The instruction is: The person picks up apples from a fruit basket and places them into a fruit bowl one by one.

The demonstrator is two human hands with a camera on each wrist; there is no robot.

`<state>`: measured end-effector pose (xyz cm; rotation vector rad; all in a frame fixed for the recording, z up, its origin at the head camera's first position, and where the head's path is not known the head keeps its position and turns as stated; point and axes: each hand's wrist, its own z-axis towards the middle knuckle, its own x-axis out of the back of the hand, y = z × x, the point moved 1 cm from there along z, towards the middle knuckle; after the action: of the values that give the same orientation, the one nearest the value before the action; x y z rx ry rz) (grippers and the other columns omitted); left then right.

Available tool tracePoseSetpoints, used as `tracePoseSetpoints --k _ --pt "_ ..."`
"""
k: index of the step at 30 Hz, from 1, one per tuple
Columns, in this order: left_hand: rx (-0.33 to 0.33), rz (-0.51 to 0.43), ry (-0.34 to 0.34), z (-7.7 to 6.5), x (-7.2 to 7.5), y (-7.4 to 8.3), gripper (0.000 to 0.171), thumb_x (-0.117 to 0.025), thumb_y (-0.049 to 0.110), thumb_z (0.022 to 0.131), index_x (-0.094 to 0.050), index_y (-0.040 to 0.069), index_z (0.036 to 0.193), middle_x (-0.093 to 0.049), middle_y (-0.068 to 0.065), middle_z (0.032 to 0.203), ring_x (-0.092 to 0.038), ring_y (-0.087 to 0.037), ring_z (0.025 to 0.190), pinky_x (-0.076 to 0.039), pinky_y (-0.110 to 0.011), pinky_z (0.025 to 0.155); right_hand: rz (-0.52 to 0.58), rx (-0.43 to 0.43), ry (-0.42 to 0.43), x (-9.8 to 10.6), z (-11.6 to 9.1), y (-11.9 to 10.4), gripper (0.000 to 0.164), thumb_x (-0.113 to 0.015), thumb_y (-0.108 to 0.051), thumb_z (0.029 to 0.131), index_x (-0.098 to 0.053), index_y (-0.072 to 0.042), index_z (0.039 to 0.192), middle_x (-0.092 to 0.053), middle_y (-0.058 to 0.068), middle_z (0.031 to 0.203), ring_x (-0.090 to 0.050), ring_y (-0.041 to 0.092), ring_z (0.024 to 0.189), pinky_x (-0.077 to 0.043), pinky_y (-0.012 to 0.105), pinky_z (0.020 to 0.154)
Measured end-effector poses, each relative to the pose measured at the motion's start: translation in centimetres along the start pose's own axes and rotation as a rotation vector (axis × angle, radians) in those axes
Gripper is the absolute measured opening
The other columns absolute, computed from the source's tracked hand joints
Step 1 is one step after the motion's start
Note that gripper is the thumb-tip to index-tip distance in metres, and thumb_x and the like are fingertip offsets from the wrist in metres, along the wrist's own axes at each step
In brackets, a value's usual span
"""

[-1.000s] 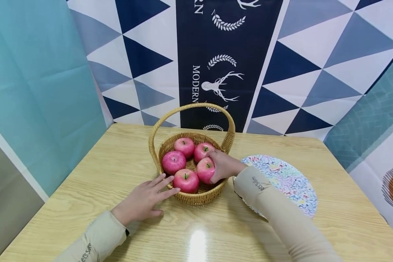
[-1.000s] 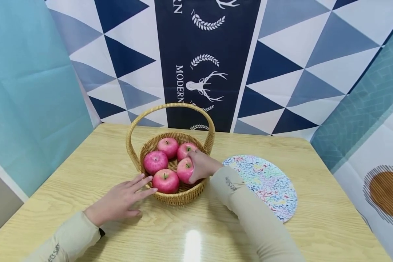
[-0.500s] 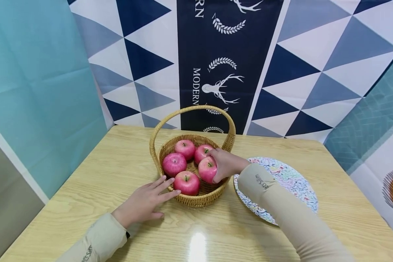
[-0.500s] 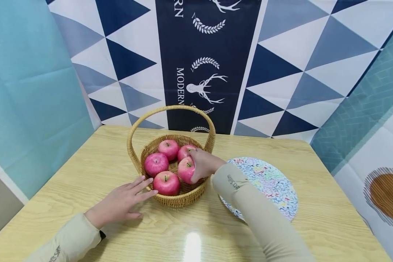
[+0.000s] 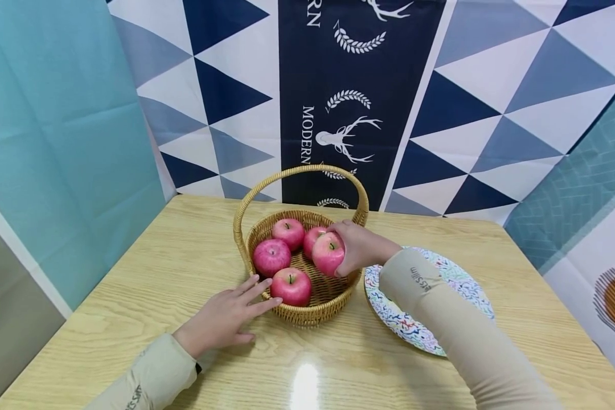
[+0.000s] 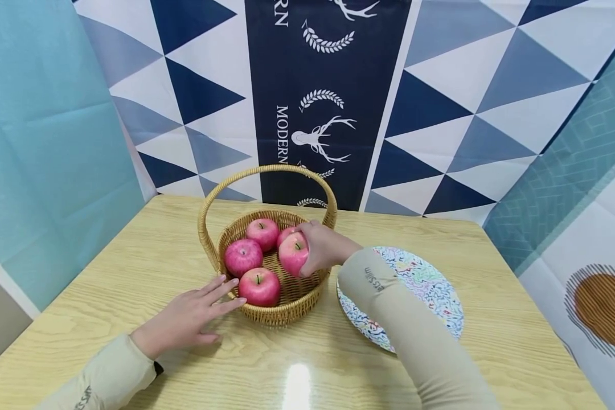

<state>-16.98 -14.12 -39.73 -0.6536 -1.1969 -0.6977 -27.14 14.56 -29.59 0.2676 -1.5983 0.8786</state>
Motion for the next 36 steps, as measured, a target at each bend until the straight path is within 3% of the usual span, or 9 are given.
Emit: tracePoseSetpoints --k 13,27,36 --pt "-0.008 0.003 0.015 0.1 0.3 0.1 0.08 -0.082 0.042 0.07 -0.051 0.016 0.14 -0.042 -0.019 0.145 -0.042 -0.041 0.129 -0.055 -0.044 0.073 0.109 -0.001 0.189 -0.6 -1.8 0.6 0.085 -0.084 -0.017 0.059 -0.044 0.003 0.132 -0.05 0.016 0.118 -0.052 0.028 0.104 -0.049 0.045 0.089" --pt "0.014 0.044 -0.003 -0.1 0.1 0.2 0.078 -0.077 0.047 0.074 -0.049 0.019 0.141 -0.039 -0.017 0.148 -0.039 -0.038 0.132 -0.051 -0.049 0.084 0.121 0.03 0.245 -1.9 -5.2 2.6 0.083 -0.086 -0.015 0.058 -0.045 -0.002 0.129 -0.05 0.01 0.113 -0.055 0.025 0.1 -0.053 0.042 0.083" --pt "0.009 0.047 0.005 -0.1 0.0 0.1 0.076 -0.077 0.044 0.074 -0.05 0.019 0.141 -0.039 -0.018 0.147 -0.04 -0.038 0.132 -0.05 -0.05 0.084 0.062 0.047 0.27 -1.2 -7.0 4.3 0.087 -0.089 -0.02 0.057 -0.045 -0.001 0.13 -0.052 0.009 0.111 -0.056 0.024 0.098 -0.054 0.04 0.08"
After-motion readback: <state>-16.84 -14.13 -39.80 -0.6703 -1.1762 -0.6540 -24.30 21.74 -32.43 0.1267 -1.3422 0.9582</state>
